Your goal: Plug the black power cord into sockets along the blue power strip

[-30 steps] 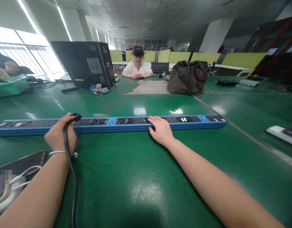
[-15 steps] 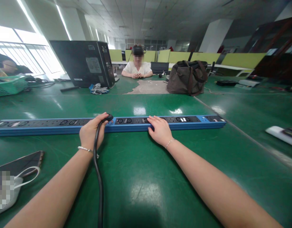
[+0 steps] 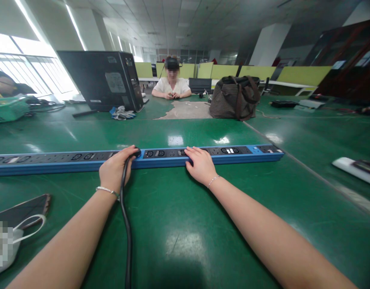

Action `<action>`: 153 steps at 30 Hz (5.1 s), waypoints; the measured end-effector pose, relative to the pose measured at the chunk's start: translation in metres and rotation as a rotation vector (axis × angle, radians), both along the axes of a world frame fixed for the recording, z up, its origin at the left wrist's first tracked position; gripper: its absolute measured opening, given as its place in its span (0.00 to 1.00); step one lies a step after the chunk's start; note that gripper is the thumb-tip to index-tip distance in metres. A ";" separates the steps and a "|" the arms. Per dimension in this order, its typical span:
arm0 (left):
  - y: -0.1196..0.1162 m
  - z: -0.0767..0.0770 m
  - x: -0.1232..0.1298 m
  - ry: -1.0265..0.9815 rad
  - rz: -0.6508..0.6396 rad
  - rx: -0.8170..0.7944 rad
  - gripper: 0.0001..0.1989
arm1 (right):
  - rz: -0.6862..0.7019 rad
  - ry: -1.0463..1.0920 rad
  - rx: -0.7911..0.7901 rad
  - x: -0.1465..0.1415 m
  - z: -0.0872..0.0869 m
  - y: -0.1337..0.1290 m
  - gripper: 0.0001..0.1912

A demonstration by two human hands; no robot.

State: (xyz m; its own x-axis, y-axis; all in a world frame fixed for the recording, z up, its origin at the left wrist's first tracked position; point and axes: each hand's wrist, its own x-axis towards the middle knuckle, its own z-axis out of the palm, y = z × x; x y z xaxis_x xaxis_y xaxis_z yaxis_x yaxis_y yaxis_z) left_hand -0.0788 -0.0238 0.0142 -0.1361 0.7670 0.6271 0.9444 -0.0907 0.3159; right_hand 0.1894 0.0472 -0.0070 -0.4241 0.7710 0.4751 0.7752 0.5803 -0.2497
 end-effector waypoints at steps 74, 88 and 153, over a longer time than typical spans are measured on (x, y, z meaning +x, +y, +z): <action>0.000 -0.005 -0.007 -0.100 0.009 0.164 0.14 | 0.002 -0.014 0.041 0.001 -0.002 0.000 0.22; 0.038 0.020 0.064 0.018 -0.088 -0.153 0.17 | 0.013 0.025 0.012 0.002 -0.001 -0.001 0.22; 0.039 0.005 0.085 0.430 -0.315 -0.092 0.15 | 0.439 0.016 0.185 -0.043 0.030 -0.074 0.19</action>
State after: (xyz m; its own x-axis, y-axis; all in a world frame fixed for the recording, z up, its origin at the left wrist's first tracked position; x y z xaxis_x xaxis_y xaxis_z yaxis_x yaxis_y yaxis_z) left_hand 0.0065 0.0156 0.0194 0.3636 0.7838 0.5035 0.9217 -0.3809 -0.0727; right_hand 0.1462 -0.0270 0.0227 -0.6821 0.4223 0.5970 0.4436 0.8880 -0.1213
